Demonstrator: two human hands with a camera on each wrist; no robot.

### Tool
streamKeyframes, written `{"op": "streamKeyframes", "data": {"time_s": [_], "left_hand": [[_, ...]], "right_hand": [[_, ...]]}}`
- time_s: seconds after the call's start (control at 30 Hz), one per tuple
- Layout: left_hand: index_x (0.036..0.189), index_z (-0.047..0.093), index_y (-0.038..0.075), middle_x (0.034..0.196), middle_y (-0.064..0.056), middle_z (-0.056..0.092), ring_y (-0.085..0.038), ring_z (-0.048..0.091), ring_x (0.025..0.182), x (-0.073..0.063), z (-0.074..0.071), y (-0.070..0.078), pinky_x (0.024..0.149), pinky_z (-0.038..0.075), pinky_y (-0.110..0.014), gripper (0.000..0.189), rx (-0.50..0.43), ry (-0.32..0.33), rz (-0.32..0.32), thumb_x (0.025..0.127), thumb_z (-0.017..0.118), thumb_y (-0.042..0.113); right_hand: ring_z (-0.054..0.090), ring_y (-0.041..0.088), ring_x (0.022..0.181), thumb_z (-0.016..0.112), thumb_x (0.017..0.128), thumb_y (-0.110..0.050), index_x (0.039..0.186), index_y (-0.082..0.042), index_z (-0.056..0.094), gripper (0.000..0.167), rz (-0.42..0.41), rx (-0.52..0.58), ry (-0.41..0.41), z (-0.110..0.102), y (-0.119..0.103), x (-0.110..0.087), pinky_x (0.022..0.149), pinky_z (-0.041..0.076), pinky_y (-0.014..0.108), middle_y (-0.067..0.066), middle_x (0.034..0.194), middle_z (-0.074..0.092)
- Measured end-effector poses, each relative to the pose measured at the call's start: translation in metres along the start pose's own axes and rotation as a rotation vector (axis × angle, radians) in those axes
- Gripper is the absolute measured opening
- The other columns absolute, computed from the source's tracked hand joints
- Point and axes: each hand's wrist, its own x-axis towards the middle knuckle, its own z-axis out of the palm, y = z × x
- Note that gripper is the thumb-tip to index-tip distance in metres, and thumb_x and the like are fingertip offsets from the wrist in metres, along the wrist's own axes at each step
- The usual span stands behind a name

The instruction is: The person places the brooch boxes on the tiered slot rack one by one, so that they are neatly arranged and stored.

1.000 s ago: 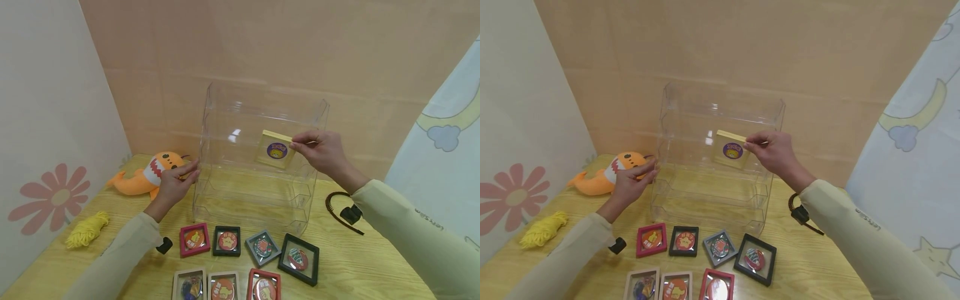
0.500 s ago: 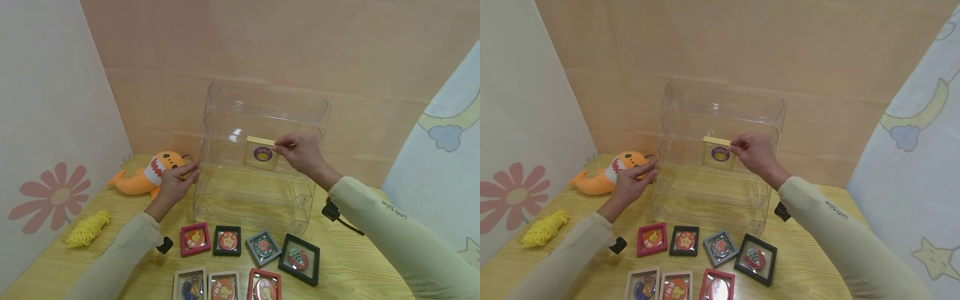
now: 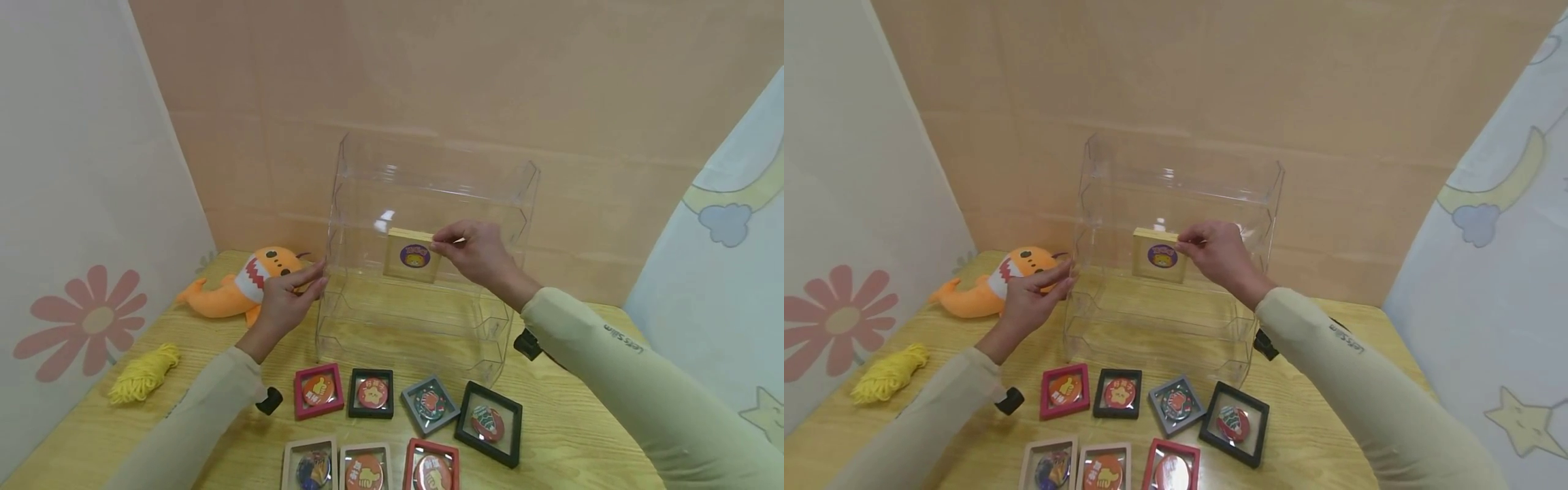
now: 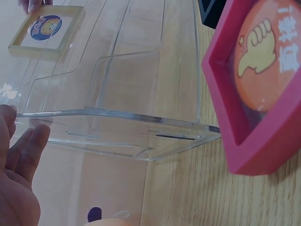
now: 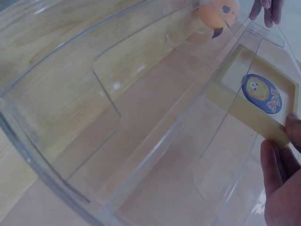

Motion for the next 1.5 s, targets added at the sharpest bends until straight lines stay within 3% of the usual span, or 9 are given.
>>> {"op": "streamKeyframes", "data": {"time_s": [0.33,0.7,1.0,1.1,1.27,1.4,1.5], "left_hand": [[0.117,0.059,-0.013,0.110,-0.026,0.061,-0.038,0.064,0.089,0.000,-0.003,-0.004,0.064,0.056,-0.024,0.032,-0.005,0.003,-0.006,0.086,0.062,-0.011],[0.118,0.059,-0.012,0.111,-0.025,0.061,-0.034,0.064,0.089,-0.002,-0.002,-0.004,0.064,0.057,-0.026,0.032,-0.024,0.000,-0.025,0.086,0.062,-0.011],[0.114,0.060,-0.014,0.107,-0.027,0.061,-0.015,0.066,0.085,-0.002,-0.004,-0.005,0.063,0.056,-0.024,0.030,-0.012,0.026,0.003,0.084,0.062,-0.015],[0.115,0.061,-0.012,0.107,-0.025,0.062,-0.009,0.065,0.085,-0.004,-0.003,-0.018,0.062,0.056,-0.022,0.031,-0.030,0.039,0.017,0.084,0.063,-0.014],[0.117,0.062,-0.007,0.108,-0.020,0.063,-0.009,0.066,0.085,-0.005,-0.003,-0.034,0.061,0.056,-0.023,0.032,-0.031,0.049,0.057,0.085,0.064,-0.010],[0.116,0.063,-0.007,0.109,-0.019,0.063,-0.009,0.066,0.084,-0.004,-0.002,-0.034,0.060,0.057,-0.023,0.032,-0.016,0.057,0.064,0.084,0.064,-0.011],[0.114,0.061,-0.011,0.108,-0.023,0.062,-0.020,0.067,0.083,-0.003,-0.002,-0.021,0.060,0.056,-0.022,0.031,0.007,0.052,0.068,0.083,0.064,-0.014]], "right_hand": [[0.068,0.022,0.081,0.071,0.085,-0.004,0.093,0.002,0.074,0.011,-0.020,-0.015,-0.100,0.011,-0.016,0.013,0.070,0.058,0.025,0.013,0.093,0.070],[0.067,0.021,0.084,0.069,0.086,-0.003,0.097,0.001,0.074,0.013,-0.061,-0.039,-0.151,0.020,-0.025,0.024,0.073,0.057,0.028,0.012,0.095,0.070],[0.067,0.022,0.086,0.064,0.088,-0.002,0.106,0.001,0.072,0.019,-0.071,-0.071,-0.230,0.029,-0.038,0.034,0.075,0.057,0.030,0.012,0.101,0.069],[0.067,0.021,0.086,0.064,0.089,-0.003,0.106,0.000,0.072,0.019,-0.079,-0.091,-0.241,0.033,-0.041,0.036,0.075,0.056,0.029,0.012,0.103,0.069],[0.066,0.020,0.085,0.063,0.089,-0.003,0.106,-0.001,0.072,0.019,-0.131,-0.118,-0.234,0.037,-0.045,0.040,0.074,0.056,0.029,0.011,0.101,0.069],[0.066,0.021,0.084,0.063,0.090,-0.003,0.107,-0.001,0.072,0.019,-0.145,-0.132,-0.237,0.039,-0.048,0.042,0.074,0.056,0.029,0.012,0.101,0.069],[0.066,0.021,0.084,0.063,0.089,-0.002,0.106,0.000,0.071,0.019,-0.139,-0.137,-0.238,0.041,-0.049,0.044,0.073,0.056,0.029,0.013,0.101,0.069]]}}
